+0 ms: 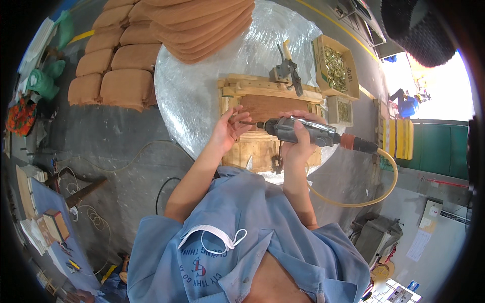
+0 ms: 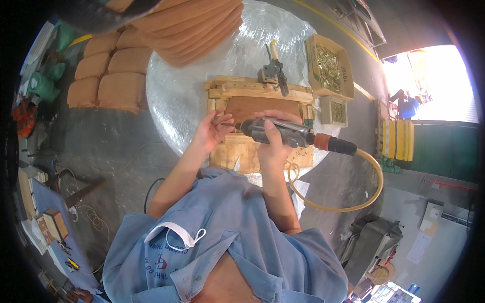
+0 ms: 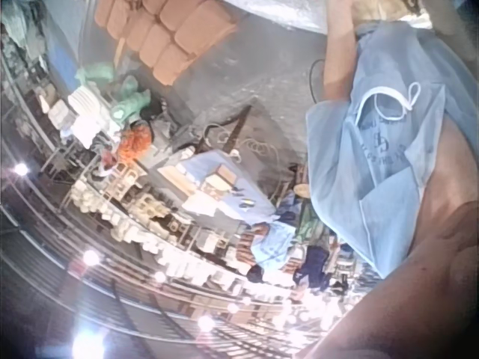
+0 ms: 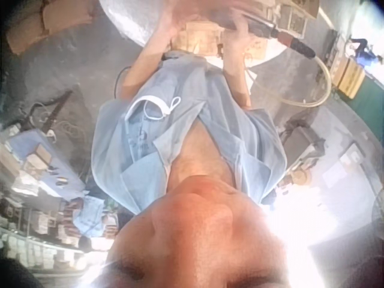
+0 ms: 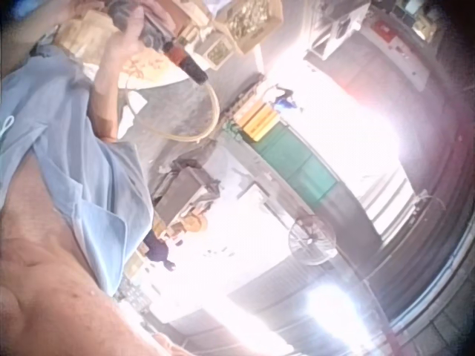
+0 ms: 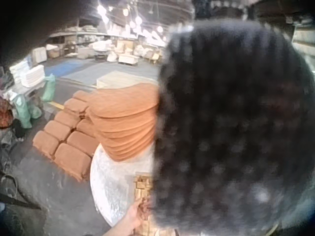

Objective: The person places a brown curved panel into a wooden jig, secures it with a clamp, and uses a pneumatic drill to drive fasteners into the panel. The person then removes the panel and repeats the process with another piece.

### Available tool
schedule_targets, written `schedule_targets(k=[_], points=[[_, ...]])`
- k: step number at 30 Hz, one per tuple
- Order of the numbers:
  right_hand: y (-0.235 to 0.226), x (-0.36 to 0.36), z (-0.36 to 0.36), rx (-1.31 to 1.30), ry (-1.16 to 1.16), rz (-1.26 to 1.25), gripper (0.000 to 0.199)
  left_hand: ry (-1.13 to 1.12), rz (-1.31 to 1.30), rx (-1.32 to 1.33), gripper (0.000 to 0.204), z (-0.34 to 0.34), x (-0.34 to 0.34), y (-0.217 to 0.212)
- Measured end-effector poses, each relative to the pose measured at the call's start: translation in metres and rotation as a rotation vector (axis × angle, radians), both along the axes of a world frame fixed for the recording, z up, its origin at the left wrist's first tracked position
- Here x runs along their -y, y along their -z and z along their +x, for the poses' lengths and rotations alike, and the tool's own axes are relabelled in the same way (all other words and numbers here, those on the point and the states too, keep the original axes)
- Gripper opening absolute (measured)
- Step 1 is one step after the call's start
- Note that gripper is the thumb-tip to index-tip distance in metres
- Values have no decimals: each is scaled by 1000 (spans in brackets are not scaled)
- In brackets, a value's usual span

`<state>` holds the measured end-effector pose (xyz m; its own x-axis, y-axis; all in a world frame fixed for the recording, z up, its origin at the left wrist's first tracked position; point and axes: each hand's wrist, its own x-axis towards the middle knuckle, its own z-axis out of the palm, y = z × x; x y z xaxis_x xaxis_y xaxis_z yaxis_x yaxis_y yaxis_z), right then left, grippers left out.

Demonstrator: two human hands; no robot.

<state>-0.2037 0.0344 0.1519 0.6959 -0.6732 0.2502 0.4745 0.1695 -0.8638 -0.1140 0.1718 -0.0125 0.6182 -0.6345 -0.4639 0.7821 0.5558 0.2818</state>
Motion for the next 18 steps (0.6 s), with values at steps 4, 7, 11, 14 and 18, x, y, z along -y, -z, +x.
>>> schedule_targets(k=[4,7,11,14,18], points=[[-7,3,-1,42,-10,43,35,168,-38,-10,36,-4,-15,5],[-11,3,0,59,0,59,34,106,-94,-115,30,-10,-16,2],[-11,2,0,73,-3,58,34,64,-139,-96,23,-11,-17,15],[-8,2,2,65,-2,68,34,49,-55,-77,18,-10,-18,14],[-7,3,2,59,12,87,35,86,15,-12,16,-7,-21,11]])
